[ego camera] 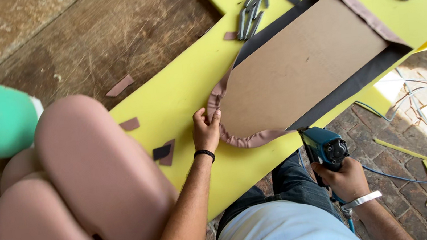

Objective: The person staples pink fabric onto a cardboard-backed foam cushion using a pneumatic staple gun, trims excess fabric with scissors, and folds edges to secure the covering. The person works on multiple cushion pieces on a yellow workbench.

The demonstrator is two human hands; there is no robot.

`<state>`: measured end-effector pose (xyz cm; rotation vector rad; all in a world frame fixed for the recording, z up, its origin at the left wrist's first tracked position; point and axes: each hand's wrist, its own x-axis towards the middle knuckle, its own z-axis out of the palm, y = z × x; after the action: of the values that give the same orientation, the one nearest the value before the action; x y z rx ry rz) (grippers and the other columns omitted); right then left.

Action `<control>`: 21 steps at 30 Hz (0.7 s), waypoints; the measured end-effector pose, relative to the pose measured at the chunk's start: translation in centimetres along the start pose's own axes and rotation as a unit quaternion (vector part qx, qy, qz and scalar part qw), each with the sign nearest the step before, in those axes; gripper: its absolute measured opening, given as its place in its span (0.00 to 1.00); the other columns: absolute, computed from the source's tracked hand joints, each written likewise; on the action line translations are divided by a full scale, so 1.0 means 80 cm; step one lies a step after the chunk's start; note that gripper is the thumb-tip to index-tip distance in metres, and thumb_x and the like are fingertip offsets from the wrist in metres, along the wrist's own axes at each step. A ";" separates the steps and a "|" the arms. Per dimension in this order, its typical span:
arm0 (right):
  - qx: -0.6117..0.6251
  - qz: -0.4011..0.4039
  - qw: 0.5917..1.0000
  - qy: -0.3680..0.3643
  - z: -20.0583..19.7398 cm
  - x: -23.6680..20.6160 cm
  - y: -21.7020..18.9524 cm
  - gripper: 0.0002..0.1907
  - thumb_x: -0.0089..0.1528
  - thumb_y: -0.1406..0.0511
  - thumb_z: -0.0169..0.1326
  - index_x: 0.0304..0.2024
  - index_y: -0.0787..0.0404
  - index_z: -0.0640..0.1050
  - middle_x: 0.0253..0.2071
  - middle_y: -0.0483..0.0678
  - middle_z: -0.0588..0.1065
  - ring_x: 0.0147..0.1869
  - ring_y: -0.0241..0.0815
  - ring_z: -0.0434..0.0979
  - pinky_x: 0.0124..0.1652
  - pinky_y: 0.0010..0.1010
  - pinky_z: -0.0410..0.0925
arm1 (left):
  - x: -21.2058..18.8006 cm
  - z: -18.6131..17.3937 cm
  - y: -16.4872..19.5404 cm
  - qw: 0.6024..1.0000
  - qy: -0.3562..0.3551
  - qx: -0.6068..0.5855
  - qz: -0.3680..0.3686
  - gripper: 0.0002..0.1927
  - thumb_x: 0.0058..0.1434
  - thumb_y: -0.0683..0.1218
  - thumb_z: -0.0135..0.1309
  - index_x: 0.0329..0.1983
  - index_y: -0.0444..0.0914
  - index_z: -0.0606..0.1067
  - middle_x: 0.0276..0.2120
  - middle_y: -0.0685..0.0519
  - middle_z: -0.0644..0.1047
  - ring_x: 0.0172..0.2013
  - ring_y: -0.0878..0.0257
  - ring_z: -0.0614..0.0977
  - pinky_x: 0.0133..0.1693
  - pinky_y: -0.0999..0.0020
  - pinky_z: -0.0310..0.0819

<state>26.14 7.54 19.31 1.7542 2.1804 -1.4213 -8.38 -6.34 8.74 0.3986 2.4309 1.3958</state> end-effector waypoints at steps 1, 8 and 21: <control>0.004 0.004 1.000 -0.001 -0.010 0.003 -0.002 0.18 0.54 0.58 0.66 0.22 0.68 0.81 0.17 0.50 0.78 0.20 0.40 0.76 0.24 0.35 0.68 | 0.005 0.010 0.006 1.000 0.002 0.026 -0.012 0.34 0.61 0.59 0.65 0.58 0.32 0.68 0.46 0.41 0.78 0.46 0.49 0.80 0.48 0.55 0.74; -0.049 -0.025 0.998 0.004 -0.131 0.098 -0.033 0.18 0.55 0.56 0.67 0.29 0.67 0.83 0.21 0.53 0.79 0.25 0.41 0.77 0.29 0.35 0.70 | 0.023 0.049 0.005 0.990 0.028 0.002 -0.138 0.22 0.56 0.53 0.66 0.42 0.32 0.76 0.39 0.45 0.83 0.39 0.53 0.84 0.46 0.58 0.77; -0.188 -0.178 0.961 0.100 -0.448 0.560 -0.021 0.42 0.57 0.59 0.68 0.73 0.36 0.68 0.50 0.59 0.80 0.52 0.55 0.82 0.52 0.43 0.72 | -0.015 0.027 0.095 0.951 0.257 0.110 -0.132 0.15 0.66 0.42 0.59 0.56 0.39 0.78 0.47 0.49 0.82 0.46 0.60 0.82 0.48 0.64 0.76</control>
<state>26.12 64.94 18.76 1.4804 2.7541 -0.8043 -5.74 -1.41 14.49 -0.2801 2.9271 1.2280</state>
